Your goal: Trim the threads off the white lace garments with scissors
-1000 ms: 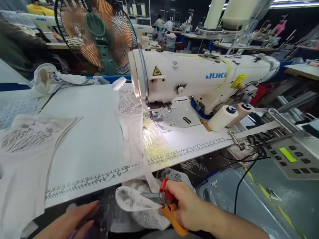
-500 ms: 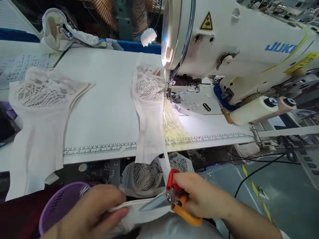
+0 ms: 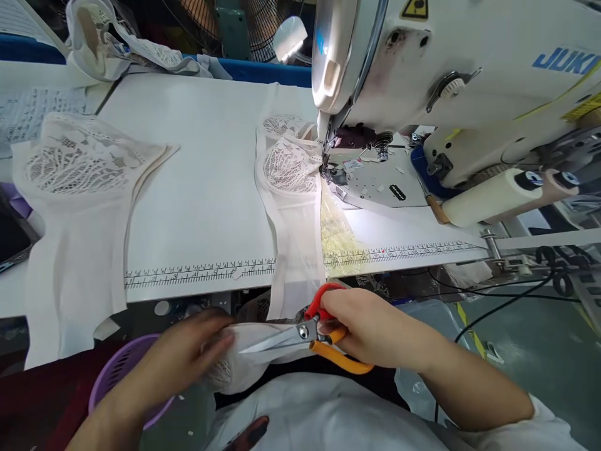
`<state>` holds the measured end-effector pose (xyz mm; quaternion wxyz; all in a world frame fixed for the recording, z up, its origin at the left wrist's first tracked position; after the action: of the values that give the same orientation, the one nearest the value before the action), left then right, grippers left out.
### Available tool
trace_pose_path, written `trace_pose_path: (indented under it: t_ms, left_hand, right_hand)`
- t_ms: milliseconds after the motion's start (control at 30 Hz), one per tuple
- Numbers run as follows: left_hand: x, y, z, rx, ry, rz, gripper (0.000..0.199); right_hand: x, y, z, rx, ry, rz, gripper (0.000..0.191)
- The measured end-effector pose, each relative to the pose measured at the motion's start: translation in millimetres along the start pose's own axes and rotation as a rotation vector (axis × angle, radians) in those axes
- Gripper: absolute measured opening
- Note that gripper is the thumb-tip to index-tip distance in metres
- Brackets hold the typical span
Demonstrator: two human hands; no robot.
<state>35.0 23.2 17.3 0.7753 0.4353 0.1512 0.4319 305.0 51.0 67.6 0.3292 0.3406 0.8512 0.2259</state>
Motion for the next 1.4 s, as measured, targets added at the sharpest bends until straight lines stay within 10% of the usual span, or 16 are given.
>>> trace_pose_path:
  t_ms: [133, 267, 633, 967, 1400]
  left_hand:
    - [26.1, -5.1, 49.6, -0.302, -0.213, -0.135, 0.020]
    - [43.3, -12.9, 80.5, -0.385, -0.269, 0.033, 0.014]
    - [31.4, -38.6, 50.2, -0.489, 0.115, 0.121, 0.008]
    - [57.5, -31.5, 79.0, -0.897, 0.565, 0.350, 0.029]
    - [63.9, -29.5, 85.8, -0.769, 0.700, 0.360, 0.030]
  right_hand:
    - [-1.5, 2.8, -17.6, 0.101, 0.137, -0.140, 0.023]
    - [2.0, 7.8, -28.3, 0.042, 0.181, -0.146, 0.023]
    - [21.1, 23.3, -14.4, -0.048, 0.094, -0.108, 0.018]
    - [20.3, 42.6, -24.6, -0.106, 0.112, -0.166, 0.024]
    - [26.7, 38.6, -19.2, -0.162, 0.213, -0.140, 0.020]
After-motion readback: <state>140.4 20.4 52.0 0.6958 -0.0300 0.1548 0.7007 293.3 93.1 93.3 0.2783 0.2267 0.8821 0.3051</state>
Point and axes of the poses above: each hand's wrist, its own x-axis towards the middle knuckle, its own y-axis out of the back of the hand, z = x × y, the point moved 2 cm from there along x, towards the middle knuckle, and after that the axes turned 11 degrees about -y, right-handed, at the moved point
